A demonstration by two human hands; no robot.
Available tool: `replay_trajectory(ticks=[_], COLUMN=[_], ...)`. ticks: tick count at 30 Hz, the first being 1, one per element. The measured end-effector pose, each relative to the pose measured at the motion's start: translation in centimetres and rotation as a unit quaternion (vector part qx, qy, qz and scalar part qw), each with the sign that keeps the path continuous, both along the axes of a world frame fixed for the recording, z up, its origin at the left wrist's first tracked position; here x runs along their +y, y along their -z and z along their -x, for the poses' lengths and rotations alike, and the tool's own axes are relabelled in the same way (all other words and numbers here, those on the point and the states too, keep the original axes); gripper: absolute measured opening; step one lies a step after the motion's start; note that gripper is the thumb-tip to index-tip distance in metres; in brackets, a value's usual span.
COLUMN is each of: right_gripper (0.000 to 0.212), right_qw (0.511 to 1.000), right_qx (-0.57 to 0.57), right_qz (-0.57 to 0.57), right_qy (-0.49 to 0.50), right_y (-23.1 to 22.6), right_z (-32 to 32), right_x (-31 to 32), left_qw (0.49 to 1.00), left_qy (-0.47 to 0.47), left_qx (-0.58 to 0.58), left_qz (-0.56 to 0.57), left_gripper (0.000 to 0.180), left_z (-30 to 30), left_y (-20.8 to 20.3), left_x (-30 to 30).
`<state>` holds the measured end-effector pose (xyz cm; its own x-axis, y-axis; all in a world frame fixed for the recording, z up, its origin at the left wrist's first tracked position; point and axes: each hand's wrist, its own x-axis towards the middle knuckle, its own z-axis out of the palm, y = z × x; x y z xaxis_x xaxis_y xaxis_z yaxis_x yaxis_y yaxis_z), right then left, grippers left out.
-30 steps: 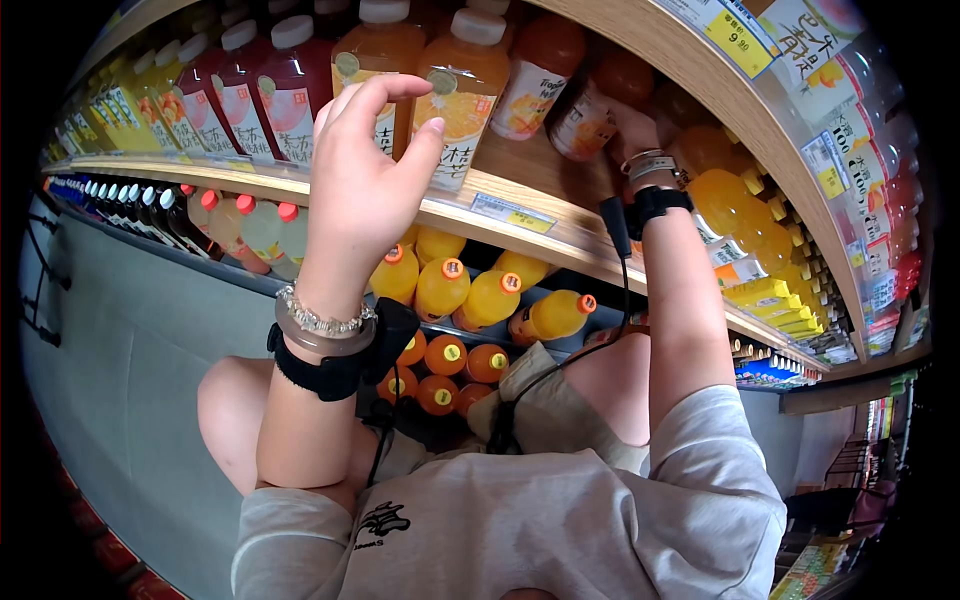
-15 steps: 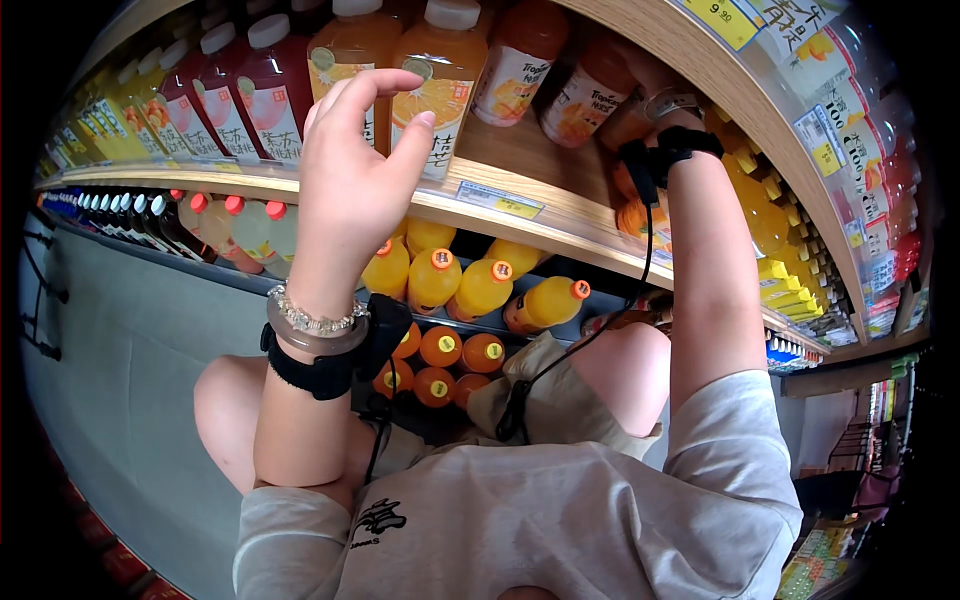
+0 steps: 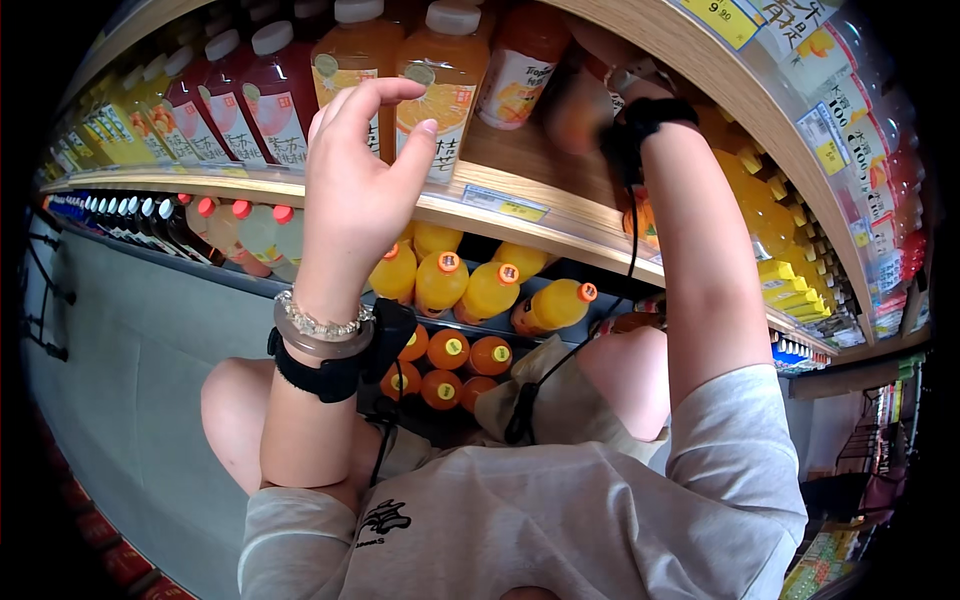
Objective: The person takes orange beverage bottles from a lower shelf and places them onto an upper shelf.
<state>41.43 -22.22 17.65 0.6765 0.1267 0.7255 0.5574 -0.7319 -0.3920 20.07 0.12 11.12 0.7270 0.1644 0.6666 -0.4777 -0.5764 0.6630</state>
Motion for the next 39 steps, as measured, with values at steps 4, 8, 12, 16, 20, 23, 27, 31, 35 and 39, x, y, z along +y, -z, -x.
replay_trajectory(ticks=[4,8,12,16,20,23,27,31,35,39], right_gripper=[0.043,0.042,0.042,0.041,0.040,0.039,0.038,0.037,0.037,0.036], right_qw=[0.999,0.997,0.996,0.994,0.994,0.992,0.990,0.985,0.974,0.950], right_qx=[-0.005,-0.006,-0.009,-0.013,-0.014,-0.013,-0.014,-0.021,-0.041,-0.024], right_qz=[0.042,0.064,0.078,0.089,0.097,0.107,0.125,0.158,0.215,0.301], right_qy=[0.026,0.041,0.048,0.054,0.056,0.060,0.064,0.061,0.051,0.077], right_y=[-0.1,0.1,-0.2,-0.5,-0.4,-0.1,0.0,-0.1,0.0,0.4], right_z=[-0.8,-0.8,-0.7,-0.7,-0.5,-0.1,0.5,2.4,7.2,13.2], right_x=[1.6,2.0,1.9,1.8,1.8,2.0,2.2,2.2,1.4,-0.3], left_qw=[1.000,0.999,0.999,0.999,0.999,0.999,0.999,0.996,0.978,0.922], left_qy=[0.001,-0.006,0.003,-0.001,-0.007,-0.017,-0.012,0.026,0.122,0.224], left_qx=[-0.008,-0.013,-0.029,-0.038,-0.043,-0.036,-0.029,0.032,0.150,0.315], left_qz=[0.019,0.029,0.035,0.031,0.032,-0.002,0.033,0.073,0.081,-0.025], left_gripper=[0.024,0.024,0.024,0.023,0.024,0.023,0.024,0.023,0.020,0.019], left_z=[0.1,0.1,-0.1,-0.2,0.0,0.1,-0.1,-0.2,-0.3,-0.7], left_y=[0.0,-0.1,0.1,0.2,0.2,0.5,0.8,1.1,1.6,2.8], left_x=[0.2,0.9,1.3,1.6,2.1,2.4,2.6,3.0,3.5,3.2])
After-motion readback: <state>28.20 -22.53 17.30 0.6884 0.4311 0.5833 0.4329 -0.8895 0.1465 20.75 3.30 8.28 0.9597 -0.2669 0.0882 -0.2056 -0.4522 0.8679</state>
